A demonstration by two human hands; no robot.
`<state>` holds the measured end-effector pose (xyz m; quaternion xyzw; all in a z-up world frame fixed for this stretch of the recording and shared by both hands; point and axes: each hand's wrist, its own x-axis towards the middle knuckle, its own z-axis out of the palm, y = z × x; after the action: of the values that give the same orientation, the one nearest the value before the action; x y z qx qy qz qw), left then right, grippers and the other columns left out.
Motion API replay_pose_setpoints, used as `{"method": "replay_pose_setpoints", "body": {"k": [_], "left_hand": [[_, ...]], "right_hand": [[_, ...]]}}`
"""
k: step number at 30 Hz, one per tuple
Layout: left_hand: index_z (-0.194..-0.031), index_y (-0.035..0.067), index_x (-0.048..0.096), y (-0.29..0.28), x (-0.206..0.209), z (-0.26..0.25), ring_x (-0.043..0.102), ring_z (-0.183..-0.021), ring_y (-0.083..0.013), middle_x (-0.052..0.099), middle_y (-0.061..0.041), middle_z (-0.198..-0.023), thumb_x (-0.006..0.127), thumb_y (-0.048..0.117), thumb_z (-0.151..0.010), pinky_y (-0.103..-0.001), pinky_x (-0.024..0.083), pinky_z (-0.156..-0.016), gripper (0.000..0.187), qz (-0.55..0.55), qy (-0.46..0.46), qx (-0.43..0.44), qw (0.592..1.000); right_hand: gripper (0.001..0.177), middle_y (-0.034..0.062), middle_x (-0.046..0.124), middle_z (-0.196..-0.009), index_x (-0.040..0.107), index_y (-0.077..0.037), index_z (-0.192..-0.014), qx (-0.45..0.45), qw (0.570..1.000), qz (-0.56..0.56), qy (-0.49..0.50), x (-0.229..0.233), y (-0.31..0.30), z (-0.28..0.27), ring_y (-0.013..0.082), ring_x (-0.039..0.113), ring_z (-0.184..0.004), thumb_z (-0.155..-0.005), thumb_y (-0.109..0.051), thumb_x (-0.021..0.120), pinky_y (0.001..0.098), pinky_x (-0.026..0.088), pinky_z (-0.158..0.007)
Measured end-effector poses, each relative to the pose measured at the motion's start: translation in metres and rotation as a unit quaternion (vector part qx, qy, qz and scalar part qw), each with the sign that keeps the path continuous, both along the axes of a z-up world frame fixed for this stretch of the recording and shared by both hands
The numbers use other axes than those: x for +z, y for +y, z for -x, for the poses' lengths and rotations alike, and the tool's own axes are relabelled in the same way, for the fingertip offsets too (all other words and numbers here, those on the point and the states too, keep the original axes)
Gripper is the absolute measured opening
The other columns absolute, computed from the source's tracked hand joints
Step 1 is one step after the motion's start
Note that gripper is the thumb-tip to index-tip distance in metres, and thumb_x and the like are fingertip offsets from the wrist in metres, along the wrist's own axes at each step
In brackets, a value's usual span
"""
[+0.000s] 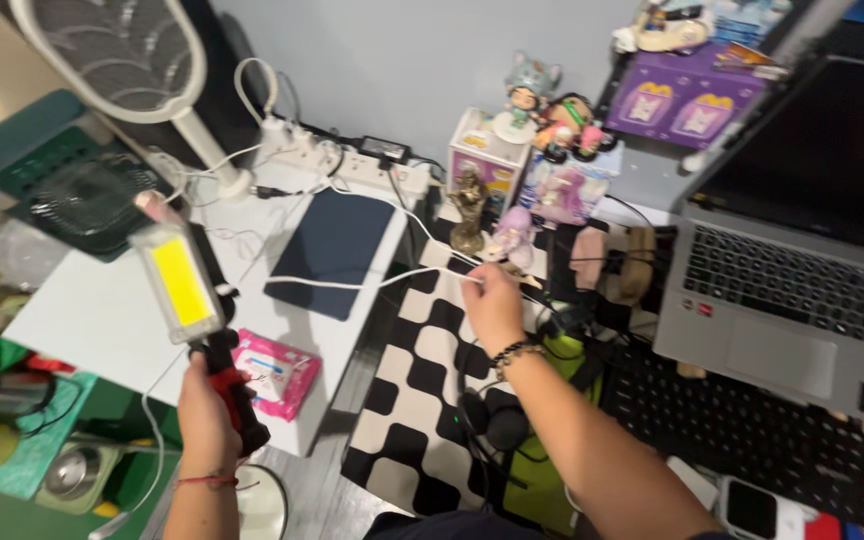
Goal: The person plugs a portable light into a power strip, then picks up and coils several cables, including a power cord and a USB cable. They place the coiled cables into a black carrying case and close it.
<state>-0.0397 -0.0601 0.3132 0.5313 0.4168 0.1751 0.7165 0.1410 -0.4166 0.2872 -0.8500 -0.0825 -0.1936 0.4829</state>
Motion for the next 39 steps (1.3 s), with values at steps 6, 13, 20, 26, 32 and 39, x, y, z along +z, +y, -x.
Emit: {"method": "replay_pose_setpoints", "body": {"k": [6, 13, 20, 26, 32, 39], "left_hand": [[-0.111, 0.006, 0.064, -0.002, -0.055, 0.021, 0.059, -0.056, -0.0224, 0.064, -0.011, -0.073, 0.05, 0.048, -0.103, -0.036, 0.048, -0.052, 0.045, -0.011, 0.043, 0.025, 0.999], [-0.109, 0.006, 0.064, -0.02, -0.088, 0.024, 0.057, -0.058, -0.0208, 0.061, -0.01, -0.072, 0.048, 0.049, -0.103, -0.036, 0.048, -0.053, 0.046, 0.081, 0.005, 0.045, 0.996], [-0.11, 0.011, 0.06, -0.008, -0.106, -0.016, 0.057, -0.058, -0.0202, 0.061, -0.007, -0.072, 0.052, 0.05, -0.098, -0.034, 0.047, -0.052, 0.041, 0.098, -0.046, 0.097, 0.989], [-0.103, 0.007, 0.062, 0.029, -0.103, -0.061, 0.056, -0.056, -0.0227, 0.059, -0.008, -0.07, 0.051, 0.049, -0.098, -0.037, 0.046, -0.05, 0.043, 0.111, -0.066, 0.167, 0.978], [-0.1, 0.002, 0.06, 0.092, -0.094, -0.105, 0.058, -0.06, -0.0249, 0.06, -0.011, -0.075, 0.05, 0.05, -0.096, -0.04, 0.049, -0.054, 0.049, 0.114, -0.021, 0.286, 0.951], [-0.113, -0.006, 0.057, 0.141, -0.097, -0.147, 0.063, -0.068, -0.0232, 0.065, -0.012, -0.082, 0.048, 0.056, -0.097, -0.039, 0.052, -0.064, 0.065, 0.049, 0.082, 0.352, 0.931]], "right_hand": [[0.017, 0.0074, 0.076, -0.08, 0.077, -0.006, -0.095, 0.186, 0.969, -0.03, 0.159, 0.044, 0.024, 0.028, 0.0179, 0.07, -0.069, -0.091, -0.022, 0.074, 0.0318, 0.055, -0.066], [0.015, 0.0081, 0.078, -0.089, 0.073, -0.004, -0.1, 0.299, 0.929, 0.015, 0.22, 0.055, 0.057, 0.067, 0.0195, 0.075, -0.076, -0.092, -0.016, 0.07, 0.031, 0.058, -0.071], [0.017, 0.0089, 0.078, -0.098, 0.073, -0.005, -0.108, 0.389, 0.914, 0.008, 0.12, 0.05, 0.092, 0.05, 0.0222, 0.077, -0.088, -0.093, -0.011, 0.069, 0.0325, 0.059, -0.076], [0.022, 0.0086, 0.077, -0.087, 0.076, -0.01, -0.104, 0.362, 0.916, 0.152, -0.086, 0.073, 0.136, 0.029, 0.0346, 0.068, -0.082, -0.085, -0.009, 0.067, 0.044, 0.056, -0.075], [0.022, 0.0155, 0.072, -0.091, 0.073, -0.014, -0.112, 0.37, 0.92, 0.123, -0.039, 0.071, 0.201, 0.014, 0.0381, 0.069, -0.082, -0.092, -0.016, 0.067, 0.046, 0.057, -0.07], [0.021, 0.0185, 0.073, -0.095, 0.06, -0.01, -0.117, 0.35, 0.897, 0.261, 0.069, 0.029, 0.282, -0.011, 0.0388, 0.07, -0.088, -0.096, -0.016, 0.062, 0.0498, 0.055, -0.075]]}}
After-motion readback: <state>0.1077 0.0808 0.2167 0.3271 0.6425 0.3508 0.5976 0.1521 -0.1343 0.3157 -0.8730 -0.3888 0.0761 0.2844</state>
